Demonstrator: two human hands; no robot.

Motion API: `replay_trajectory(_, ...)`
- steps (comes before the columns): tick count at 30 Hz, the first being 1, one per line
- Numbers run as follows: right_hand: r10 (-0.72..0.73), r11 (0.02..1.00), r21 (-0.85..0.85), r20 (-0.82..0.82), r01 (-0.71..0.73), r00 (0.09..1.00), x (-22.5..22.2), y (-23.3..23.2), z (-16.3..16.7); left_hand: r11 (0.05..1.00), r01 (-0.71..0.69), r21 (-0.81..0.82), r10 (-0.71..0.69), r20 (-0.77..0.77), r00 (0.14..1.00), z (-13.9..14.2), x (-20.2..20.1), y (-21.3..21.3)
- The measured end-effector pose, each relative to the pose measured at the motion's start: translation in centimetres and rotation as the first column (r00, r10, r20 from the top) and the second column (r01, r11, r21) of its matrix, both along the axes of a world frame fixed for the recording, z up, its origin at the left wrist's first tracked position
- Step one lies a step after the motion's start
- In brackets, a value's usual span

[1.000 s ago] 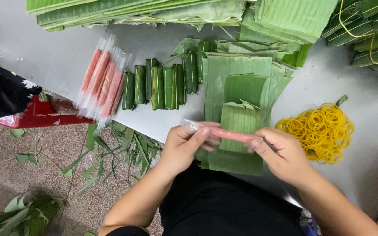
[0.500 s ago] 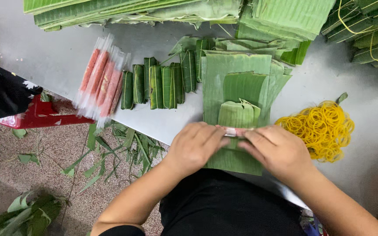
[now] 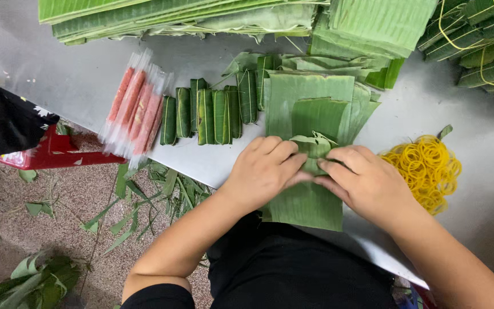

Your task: The person folds cut banana leaf pieces around a filling to form small rectangular packages, secures each with a yellow rubber band, and gathers the finished packages into a tied bundle. They repeat the wrapping cycle and set completed bundles aside on the stainless steel worktable.

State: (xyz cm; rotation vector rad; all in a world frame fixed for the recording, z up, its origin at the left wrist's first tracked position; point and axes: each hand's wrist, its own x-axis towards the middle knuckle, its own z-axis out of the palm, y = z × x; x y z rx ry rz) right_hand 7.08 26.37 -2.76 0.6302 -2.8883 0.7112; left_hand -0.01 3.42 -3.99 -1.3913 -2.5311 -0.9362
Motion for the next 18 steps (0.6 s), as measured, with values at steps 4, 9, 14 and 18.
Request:
replay_trajectory(4,-0.023,1.000,0.001,0.095,0.023,0.995,-0.2,0.1,0.3,0.998,0.042,-0.042,-0.039,0.077,0.996,0.3,-0.3,-0.4)
replay_trajectory(9,-0.079,0.996,0.048,0.056,0.076,0.995,-1.0,0.2,0.6,0.998,0.007,-0.058,-0.004,0.054,0.999,-0.2,-1.9,0.2)
replay_trajectory(14,0.036,0.992,0.124,-0.129,-0.020,0.991,-1.5,-0.1,0.6,0.998,0.037,-0.051,-0.043,-0.108,0.993,0.8,-0.5,0.4)
replay_trajectory(18,0.025,0.998,0.066,-0.039,-0.022,0.999,-1.4,0.0,0.5,0.948,0.281,-0.150,-0.281,0.025,0.960,2.6,3.0,-0.1)
